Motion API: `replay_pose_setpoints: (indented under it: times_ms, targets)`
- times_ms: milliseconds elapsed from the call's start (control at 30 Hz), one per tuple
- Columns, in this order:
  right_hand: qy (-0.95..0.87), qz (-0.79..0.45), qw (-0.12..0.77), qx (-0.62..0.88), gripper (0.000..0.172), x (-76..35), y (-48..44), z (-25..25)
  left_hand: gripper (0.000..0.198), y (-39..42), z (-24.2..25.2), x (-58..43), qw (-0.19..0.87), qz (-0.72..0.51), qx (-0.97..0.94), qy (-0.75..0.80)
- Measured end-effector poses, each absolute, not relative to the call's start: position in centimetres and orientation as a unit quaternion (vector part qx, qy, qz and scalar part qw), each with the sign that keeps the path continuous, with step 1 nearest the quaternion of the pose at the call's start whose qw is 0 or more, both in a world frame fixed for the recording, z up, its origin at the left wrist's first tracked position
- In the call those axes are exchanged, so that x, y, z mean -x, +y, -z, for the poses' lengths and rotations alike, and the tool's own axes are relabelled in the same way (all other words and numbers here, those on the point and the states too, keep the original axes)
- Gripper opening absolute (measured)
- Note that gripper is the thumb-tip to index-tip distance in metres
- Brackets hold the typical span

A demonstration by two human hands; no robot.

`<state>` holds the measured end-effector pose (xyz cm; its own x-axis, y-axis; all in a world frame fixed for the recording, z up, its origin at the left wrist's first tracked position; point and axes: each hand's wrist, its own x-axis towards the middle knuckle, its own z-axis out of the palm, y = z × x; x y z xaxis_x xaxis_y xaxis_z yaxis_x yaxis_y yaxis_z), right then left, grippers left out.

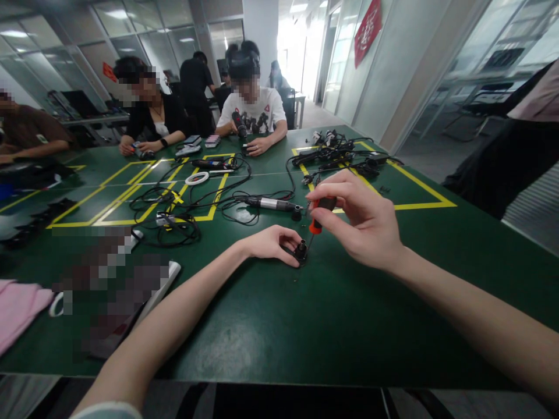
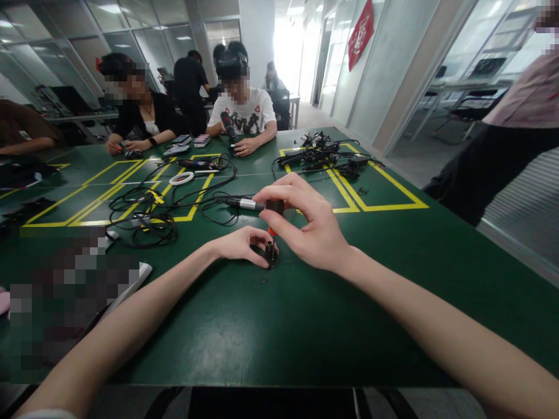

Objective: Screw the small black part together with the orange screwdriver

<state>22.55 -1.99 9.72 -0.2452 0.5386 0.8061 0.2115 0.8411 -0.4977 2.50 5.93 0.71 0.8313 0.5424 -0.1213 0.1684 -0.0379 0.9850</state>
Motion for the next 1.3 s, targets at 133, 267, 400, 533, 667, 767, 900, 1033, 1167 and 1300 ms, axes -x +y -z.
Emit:
replay_pose_setpoints:
  times_ms: [133, 267, 400, 533, 667, 767, 900, 1033, 1167, 1300]
  targets:
    - [-0.784, -0.182, 0.538, 0.250, 0.028, -22.7, -1.9, -9.8, 0.044, 6.0, -0.8, -2.4, 0.643, -0.134, -0.708, 0.258]
    - [-0.809, -0.130, 0.506, 0.268, 0.021, -23.2, -1.6, -9.8, 0.046, 6.0, -1.1, -2.4, 0.644, -0.129, -0.707, 0.261]
    - [-0.853, -0.024, 0.430, 0.297, 0.043, -23.7, -1.4, -9.8, 0.047, 6.0, -1.3, -2.4, 0.632, -0.133, -0.716, 0.265]
    - [-0.858, -0.003, 0.381, 0.345, 0.048, -24.0, -1.6, -10.0, 0.044, 6.0, -1.3, -2.3, 0.634, -0.125, -0.717, 0.261]
    - [-0.860, -0.010, 0.372, 0.350, 0.051, -23.9, -1.8, -10.3, 0.043, 6.0, -1.2, -2.4, 0.644, -0.133, -0.707, 0.261]
    - [-0.868, 0.001, 0.362, 0.341, 0.055, -23.8, -1.9, -10.6, 0.043, 6.0, -1.1, -2.4, 0.651, -0.132, -0.701, 0.261]
    - [-0.872, -0.022, 0.352, 0.340, 0.053, -23.7, -2.1, -10.8, 0.043, 5.9, -0.9, -2.4, 0.645, -0.136, -0.701, 0.271]
    - [-0.873, -0.039, 0.350, 0.337, 0.050, -23.7, -2.2, -10.7, 0.044, 5.7, -1.0, -2.4, 0.646, -0.138, -0.700, 0.273]
    - [-0.872, -0.029, 0.354, 0.337, 0.056, -23.7, -2.0, -10.0, 0.039, 5.6, -1.2, -2.4, 0.647, -0.142, -0.700, 0.265]
    - [-0.875, -0.026, 0.349, 0.333, 0.064, -23.7, -1.9, -9.6, 0.041, 5.6, -1.3, -2.5, 0.650, -0.143, -0.699, 0.261]
